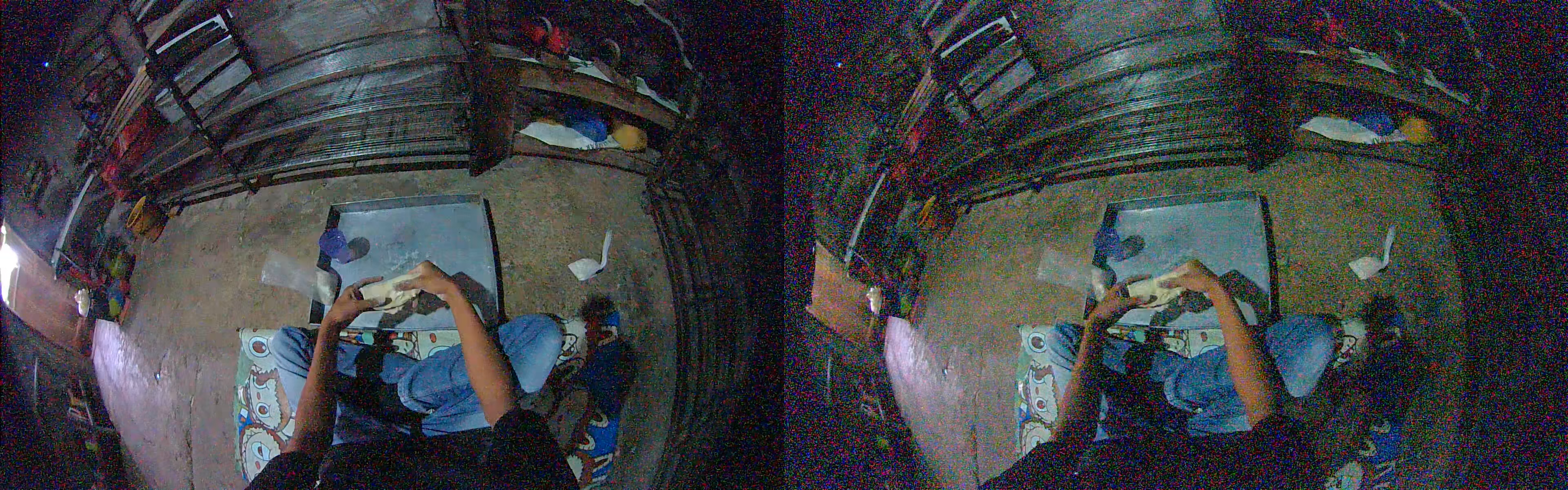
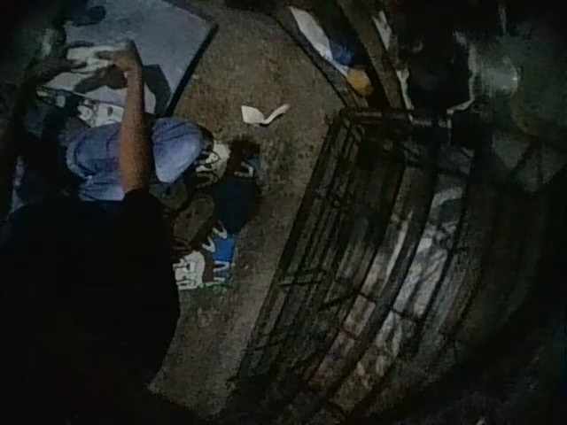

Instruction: The person kneads a piece of dough on a metal tray, rolling it out into a long shape and then folding it back together.

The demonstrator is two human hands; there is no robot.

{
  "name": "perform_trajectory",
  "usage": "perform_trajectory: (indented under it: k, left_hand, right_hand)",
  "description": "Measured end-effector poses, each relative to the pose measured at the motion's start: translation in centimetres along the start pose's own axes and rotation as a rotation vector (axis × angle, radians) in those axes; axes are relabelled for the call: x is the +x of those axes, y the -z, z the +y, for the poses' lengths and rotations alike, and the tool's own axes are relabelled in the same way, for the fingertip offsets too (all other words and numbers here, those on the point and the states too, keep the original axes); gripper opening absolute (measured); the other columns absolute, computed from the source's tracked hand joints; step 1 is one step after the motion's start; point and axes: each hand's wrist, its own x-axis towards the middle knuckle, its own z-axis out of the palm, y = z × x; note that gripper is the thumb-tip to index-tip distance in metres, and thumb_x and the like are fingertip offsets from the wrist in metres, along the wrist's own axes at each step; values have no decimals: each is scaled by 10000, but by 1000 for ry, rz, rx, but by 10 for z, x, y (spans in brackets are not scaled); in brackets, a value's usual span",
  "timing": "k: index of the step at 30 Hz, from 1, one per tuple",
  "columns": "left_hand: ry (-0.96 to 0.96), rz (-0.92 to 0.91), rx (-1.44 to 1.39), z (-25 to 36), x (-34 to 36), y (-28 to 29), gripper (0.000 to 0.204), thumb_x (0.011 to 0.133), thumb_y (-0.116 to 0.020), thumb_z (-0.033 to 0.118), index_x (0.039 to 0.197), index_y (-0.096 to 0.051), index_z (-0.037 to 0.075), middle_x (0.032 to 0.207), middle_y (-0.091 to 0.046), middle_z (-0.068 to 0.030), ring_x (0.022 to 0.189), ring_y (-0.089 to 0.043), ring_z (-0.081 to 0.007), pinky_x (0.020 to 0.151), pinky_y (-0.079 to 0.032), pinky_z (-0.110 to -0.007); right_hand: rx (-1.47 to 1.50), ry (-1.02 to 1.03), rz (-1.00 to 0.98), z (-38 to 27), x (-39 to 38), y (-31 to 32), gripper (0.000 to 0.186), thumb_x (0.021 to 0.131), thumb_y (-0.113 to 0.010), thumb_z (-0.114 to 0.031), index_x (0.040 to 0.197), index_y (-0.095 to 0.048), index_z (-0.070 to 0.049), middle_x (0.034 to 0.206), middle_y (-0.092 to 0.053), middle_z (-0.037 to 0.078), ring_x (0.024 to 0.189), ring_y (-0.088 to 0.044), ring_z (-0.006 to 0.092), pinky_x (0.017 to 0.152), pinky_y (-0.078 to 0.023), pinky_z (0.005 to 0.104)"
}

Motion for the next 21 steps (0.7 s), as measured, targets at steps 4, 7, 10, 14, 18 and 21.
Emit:
perform_trajectory:
  k: [4, 7, 10, 14, 18, 21]
  left_hand:
    - [21, 30, -39, -10, 7, 3, 474, 775, -708, 136, 1187, -518, 1, 1048, -622, -98, 939, -612, -192, 818, -512, -339]
    - [-7, 80, -217, -8, 7, -6, 434, 778, -702, 116, 1161, -536, -3, 1023, -630, -100, 926, -617, -195, 819, -515, -333]
    - [-28, 152, -113, -1, 10, -13, 408, 781, -678, 66, 1160, -539, 3, 1011, -633, -103, 916, -620, -197, 819, -515, -325]
    - [-118, 293, -68, 0, 9, -12, 564, 773, -661, 3, 1280, -416, 20, 1008, -628, -148, 915, -624, -218, 812, -518, -328]
    - [-149, 377, -136, 17, 10, -24, 656, 770, -663, 2, 1342, -344, 43, 1004, -622, -182, 943, -615, -227, 853, -490, -336]
    - [-221, 369, -206, 20, 16, -23, 610, 771, -683, 36, 1312, -403, 41, 1061, -614, -166, 968, -603, -218, 864, -471, -318]
  right_hand:
    - [42, -145, 60, 20, 9, -2, 277, 689, -761, -141, 921, -672, -17, 819, -663, 44, 740, -605, 134, 684, -491, 289]
    - [28, -26, 120, 31, 9, 0, 332, 661, -764, -79, 974, -661, -35, 876, -660, 53, 774, -603, 132, 706, -498, 292]
    - [13, 45, 131, 31, 12, 3, 407, 635, -762, -35, 1025, -645, -48, 896, -656, 56, 788, -602, 132, 713, -499, 290]
    - [59, 115, 178, 19, 11, -3, 486, 631, -751, -11, 1095, -610, -52, 913, -651, 64, 802, -600, 135, 730, -496, 286]
    - [331, 13, 46, 20, 9, -4, 531, 653, -742, -29, 1153, -562, -42, 967, -632, 71, 860, -589, 143, 760, -488, 292]
    - [277, -26, -44, 18, 12, -13, 525, 664, -755, -92, 1143, -547, -35, 982, -616, 61, 906, -580, 154, 780, -481, 309]
